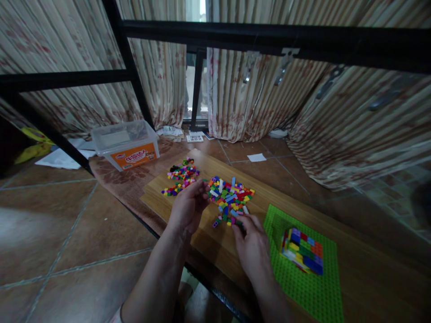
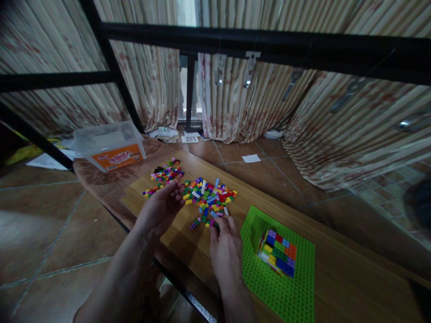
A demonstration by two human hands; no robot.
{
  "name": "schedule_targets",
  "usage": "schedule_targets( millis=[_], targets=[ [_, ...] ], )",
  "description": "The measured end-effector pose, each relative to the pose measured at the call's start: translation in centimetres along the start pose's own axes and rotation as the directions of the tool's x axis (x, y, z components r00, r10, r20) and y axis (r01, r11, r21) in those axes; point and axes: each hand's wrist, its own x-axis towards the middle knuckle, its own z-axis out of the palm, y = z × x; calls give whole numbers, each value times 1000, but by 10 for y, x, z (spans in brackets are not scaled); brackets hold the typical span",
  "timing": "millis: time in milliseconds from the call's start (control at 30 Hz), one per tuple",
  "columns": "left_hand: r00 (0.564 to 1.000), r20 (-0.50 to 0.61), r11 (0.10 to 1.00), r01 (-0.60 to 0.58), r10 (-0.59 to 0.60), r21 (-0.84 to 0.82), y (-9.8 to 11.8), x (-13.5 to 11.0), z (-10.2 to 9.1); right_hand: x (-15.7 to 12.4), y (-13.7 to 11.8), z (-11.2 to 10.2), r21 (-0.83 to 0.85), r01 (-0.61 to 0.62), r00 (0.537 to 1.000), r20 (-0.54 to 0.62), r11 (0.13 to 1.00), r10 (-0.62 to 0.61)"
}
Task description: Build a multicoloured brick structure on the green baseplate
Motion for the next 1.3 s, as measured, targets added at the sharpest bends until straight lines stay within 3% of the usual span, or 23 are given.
schedule_targets(
  millis=[133, 333, 567, 1000, 1200, 1300],
  targets=[
    [1000, 5, 1000, -5, 5, -9, 0, 0, 0, 5, 6, -8, 17, -73, 996, -51, 997, 74],
    [1000, 19, 1000, 0, 1, -7, 0, 0, -2, 12, 23, -12, -123, -177, 974, -166, 976, 156],
    [1000, 6, 1000, 17, -17, -9, 0, -1, -2, 16, 29, -8, -82, -177, 975, -151, 981, 164],
    [1000, 3, 999, 16, -16, -38, 8, 1, -6, 27, 15, -2, -99, -208, 978, -32, 973, 206],
    [1000, 3, 997, 24, -24, -69, 10, 3, -9, 25, 9, 0, 72, -212, 977, 27, 975, 211],
    [1000, 3, 997, 25, -25, -70, 12, 3, -11, 28, 13, 1, 97, -242, 968, -37, 965, 247]
  ],
)
